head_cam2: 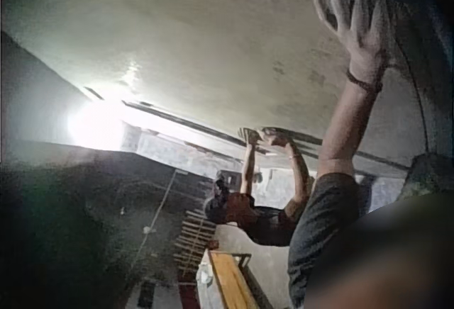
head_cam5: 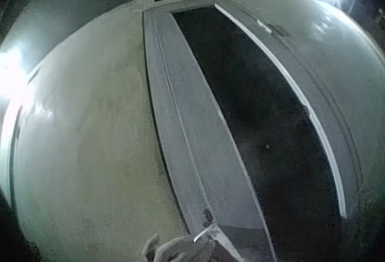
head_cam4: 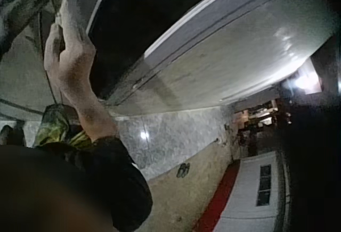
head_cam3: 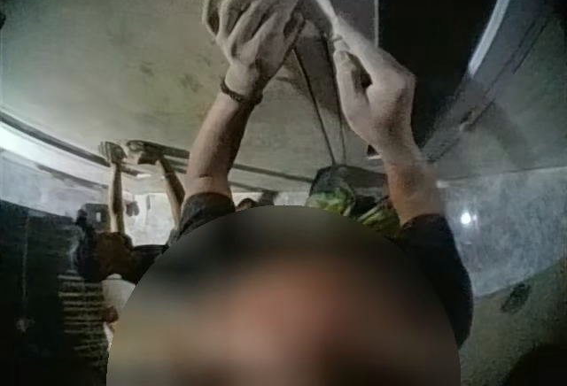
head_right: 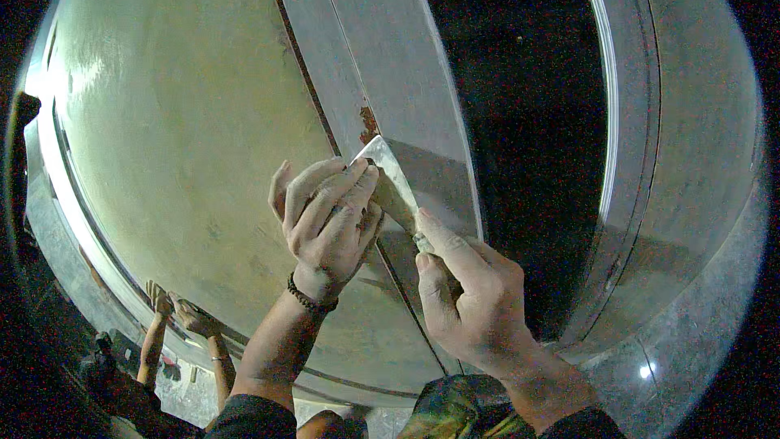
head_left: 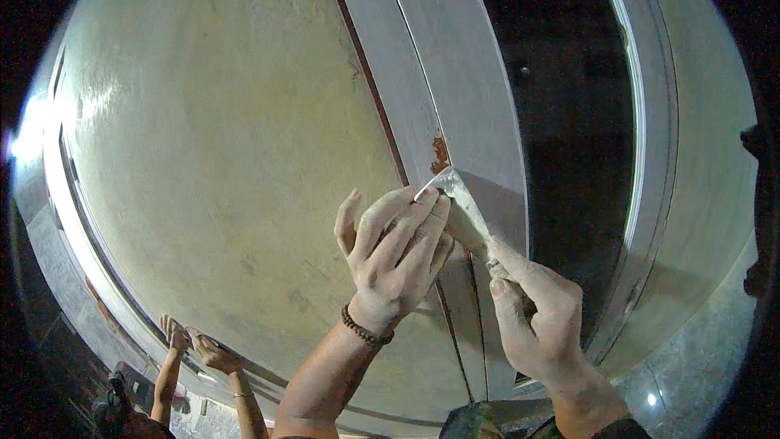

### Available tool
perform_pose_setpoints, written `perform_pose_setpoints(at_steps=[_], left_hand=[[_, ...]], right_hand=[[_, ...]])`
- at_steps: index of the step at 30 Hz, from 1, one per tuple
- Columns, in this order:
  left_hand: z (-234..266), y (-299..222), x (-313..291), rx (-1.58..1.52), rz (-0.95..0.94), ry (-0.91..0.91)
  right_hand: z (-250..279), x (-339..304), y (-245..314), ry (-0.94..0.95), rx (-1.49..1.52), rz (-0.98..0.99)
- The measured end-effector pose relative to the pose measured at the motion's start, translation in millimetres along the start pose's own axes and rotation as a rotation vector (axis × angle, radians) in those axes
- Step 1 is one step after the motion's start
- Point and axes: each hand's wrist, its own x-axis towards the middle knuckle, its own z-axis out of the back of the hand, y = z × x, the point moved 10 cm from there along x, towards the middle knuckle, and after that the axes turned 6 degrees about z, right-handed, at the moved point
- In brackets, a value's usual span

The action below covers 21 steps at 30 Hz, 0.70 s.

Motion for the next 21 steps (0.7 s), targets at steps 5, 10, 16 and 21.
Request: perform_pose_setpoints(at_steps=[5,10,16,21], left_hand=[[-4,14,13,-0.036,0.091,0.002],[-4,6,15,-0.042,0.038,0.004],[-6,38,8,-0.021,0.056,-0.003],[-12,56,7,0.003,0.07,0.061]], right_hand=[[-1,5,-10,0.054,0.049,-0.115],[6,10,-7,0.059,0.042,-0.122],[-30,19,-14,0.088,0.026,-0.123],[-37,27,-19,0.005,0.059,-0.081]])
